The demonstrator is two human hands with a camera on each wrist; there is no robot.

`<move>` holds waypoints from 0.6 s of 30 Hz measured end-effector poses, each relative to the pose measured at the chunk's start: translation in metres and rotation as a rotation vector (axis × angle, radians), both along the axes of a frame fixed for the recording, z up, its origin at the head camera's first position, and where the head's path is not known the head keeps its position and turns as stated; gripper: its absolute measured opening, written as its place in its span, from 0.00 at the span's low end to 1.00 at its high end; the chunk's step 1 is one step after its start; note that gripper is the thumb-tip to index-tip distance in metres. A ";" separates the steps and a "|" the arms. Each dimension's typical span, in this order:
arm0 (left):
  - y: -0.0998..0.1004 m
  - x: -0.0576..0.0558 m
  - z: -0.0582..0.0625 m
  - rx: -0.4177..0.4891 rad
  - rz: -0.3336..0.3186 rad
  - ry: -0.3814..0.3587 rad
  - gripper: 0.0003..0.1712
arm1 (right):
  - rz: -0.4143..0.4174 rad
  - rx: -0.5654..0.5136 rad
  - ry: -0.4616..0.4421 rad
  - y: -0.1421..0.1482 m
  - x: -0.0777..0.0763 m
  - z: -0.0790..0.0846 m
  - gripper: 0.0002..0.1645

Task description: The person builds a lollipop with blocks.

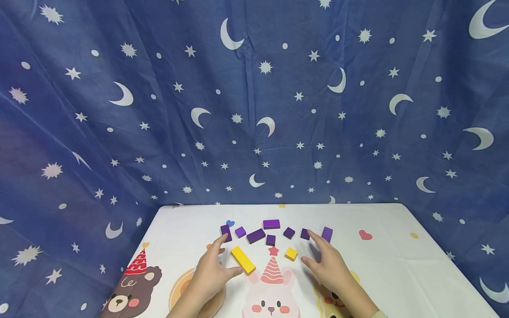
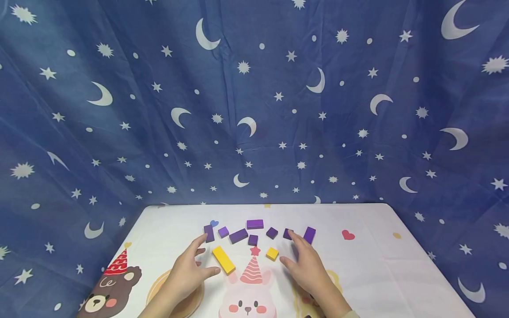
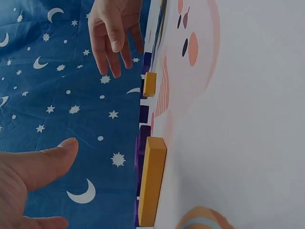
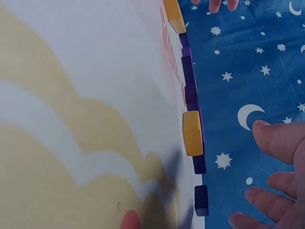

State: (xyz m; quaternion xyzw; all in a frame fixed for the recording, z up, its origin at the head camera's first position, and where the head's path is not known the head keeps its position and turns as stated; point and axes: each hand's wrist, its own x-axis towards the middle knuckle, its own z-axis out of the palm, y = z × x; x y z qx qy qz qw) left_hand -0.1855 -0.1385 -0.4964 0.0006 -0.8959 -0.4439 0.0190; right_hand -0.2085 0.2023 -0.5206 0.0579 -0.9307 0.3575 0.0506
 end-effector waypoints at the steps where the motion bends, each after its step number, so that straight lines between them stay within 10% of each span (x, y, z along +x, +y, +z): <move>1: 0.000 0.000 0.000 0.009 0.001 -0.008 0.62 | -0.001 -0.005 -0.002 0.000 0.000 0.000 0.51; 18: -0.006 -0.010 -0.011 0.114 -0.014 -0.087 0.62 | -0.017 -0.118 0.004 -0.005 -0.009 -0.010 0.46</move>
